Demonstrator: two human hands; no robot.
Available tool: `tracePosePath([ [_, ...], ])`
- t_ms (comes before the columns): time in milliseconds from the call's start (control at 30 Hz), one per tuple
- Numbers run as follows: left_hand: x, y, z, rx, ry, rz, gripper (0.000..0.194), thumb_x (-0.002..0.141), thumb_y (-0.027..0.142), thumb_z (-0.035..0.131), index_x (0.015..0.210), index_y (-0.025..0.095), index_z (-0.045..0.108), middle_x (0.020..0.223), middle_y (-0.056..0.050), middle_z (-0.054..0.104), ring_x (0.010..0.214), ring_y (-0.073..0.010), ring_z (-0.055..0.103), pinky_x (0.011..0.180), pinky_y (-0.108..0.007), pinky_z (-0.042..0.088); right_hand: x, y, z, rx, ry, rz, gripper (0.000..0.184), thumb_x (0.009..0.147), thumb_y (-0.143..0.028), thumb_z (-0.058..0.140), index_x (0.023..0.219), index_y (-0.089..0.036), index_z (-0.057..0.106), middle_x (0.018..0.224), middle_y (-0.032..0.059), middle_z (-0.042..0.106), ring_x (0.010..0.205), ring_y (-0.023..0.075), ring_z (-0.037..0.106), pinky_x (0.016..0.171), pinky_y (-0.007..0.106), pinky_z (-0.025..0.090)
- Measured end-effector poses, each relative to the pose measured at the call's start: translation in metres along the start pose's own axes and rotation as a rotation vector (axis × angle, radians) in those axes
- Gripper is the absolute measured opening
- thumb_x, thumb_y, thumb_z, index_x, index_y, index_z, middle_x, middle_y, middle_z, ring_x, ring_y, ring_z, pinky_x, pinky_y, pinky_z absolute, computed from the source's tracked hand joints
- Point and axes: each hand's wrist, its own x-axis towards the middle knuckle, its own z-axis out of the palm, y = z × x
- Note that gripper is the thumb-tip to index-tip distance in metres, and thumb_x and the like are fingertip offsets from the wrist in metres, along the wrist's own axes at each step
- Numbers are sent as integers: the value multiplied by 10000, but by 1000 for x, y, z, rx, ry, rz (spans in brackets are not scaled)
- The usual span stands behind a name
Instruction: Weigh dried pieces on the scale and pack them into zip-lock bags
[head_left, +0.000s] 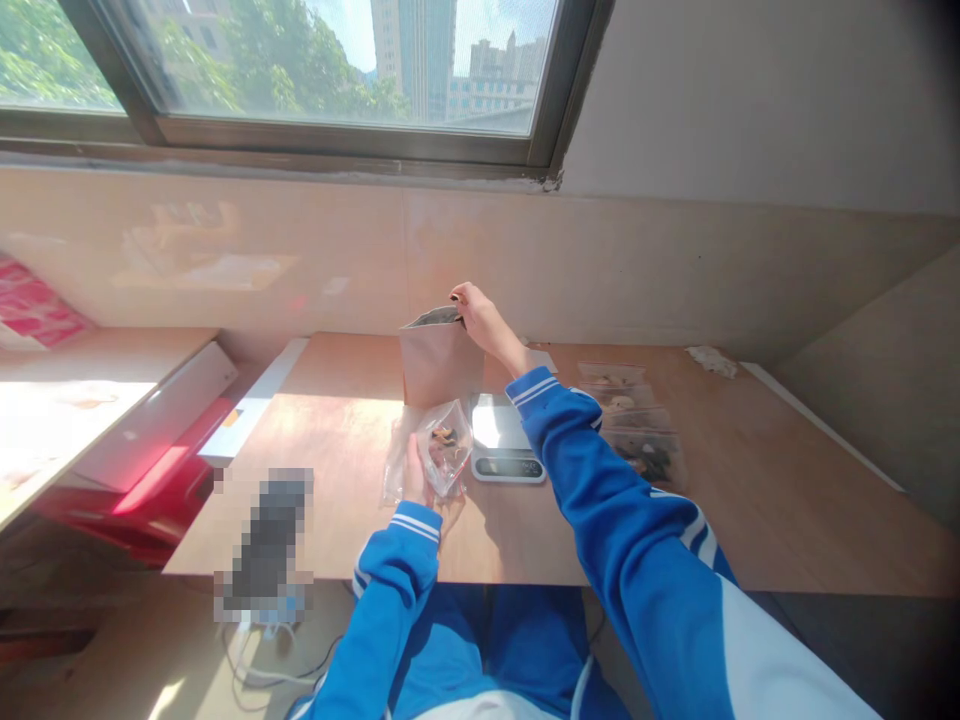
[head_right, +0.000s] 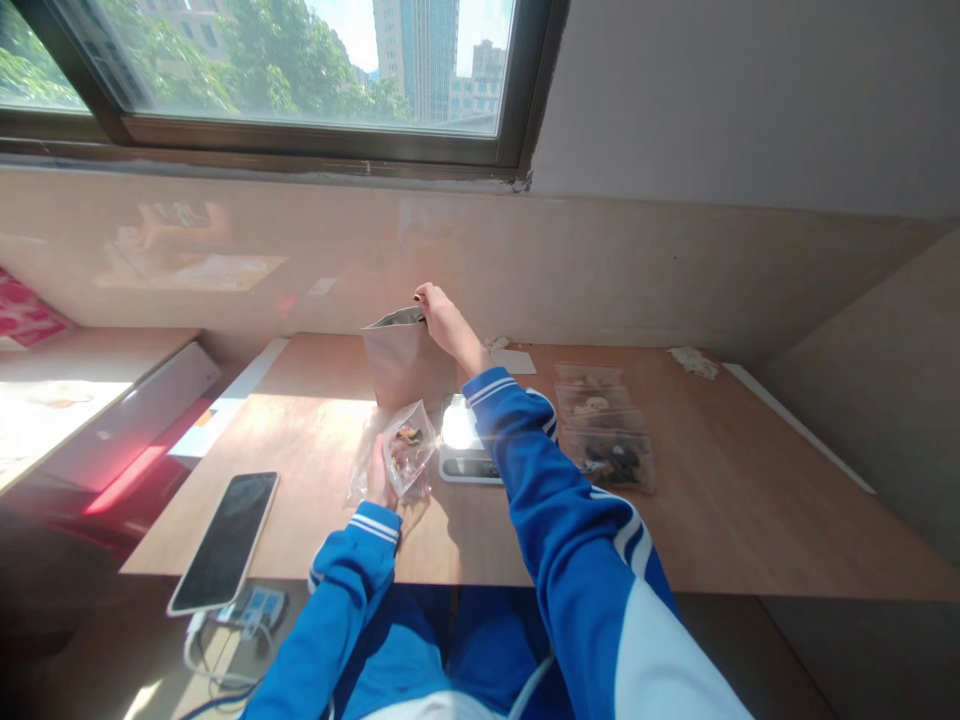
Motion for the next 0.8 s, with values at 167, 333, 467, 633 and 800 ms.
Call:
tracePosePath([
  [167, 1, 0, 0, -26, 21, 13, 393, 951, 404, 441, 1052, 100, 670, 730, -47, 698, 565, -119, 630, 602, -241, 532, 14, -12, -10, -226, -233, 48, 232, 987, -269, 451, 955, -163, 654, 1008, 92, 687, 926, 185, 613, 818, 269, 433],
  [333, -4, 1, 3, -34, 12, 6, 418, 955, 403, 423, 1067, 87, 673, 699, -52, 696, 561, -136, 643, 614, -266, 549, 19, -31, -19, -441, -388, 75, 315, 983, -389, 493, 965, -192, 739, 1007, 108, 733, 909, 214, 664, 753, 266, 435],
  [467, -8, 3, 8, -54, -1, 12, 405, 962, 367, 412, 1051, 71, 674, 743, -76, 718, 623, -153, 675, 706, -305, 576, 22, -46, -19, -585, -460, 151, 520, 976, -542, 409, 985, -161, 762, 990, 176, 731, 901, 270, 686, 744, 305, 457],
  [633, -7, 3, 8, -71, 12, 10, 376, 953, 377, 449, 1004, 86, 682, 709, -59, 711, 565, -117, 653, 642, -240, 566, 31, -47, -14, -620, -508, 149, 549, 981, -546, 379, 933, -153, 759, 990, 187, 719, 918, 279, 677, 760, 317, 459],
  [800, -5, 1, 4, -63, -17, -4, 418, 941, 421, 454, 981, 80, 693, 723, -79, 715, 594, -153, 680, 634, -277, 580, 40, -30, -8, -430, -266, 52, 352, 1010, -369, 435, 906, -158, 698, 994, 116, 682, 876, 190, 630, 764, 263, 434],
])
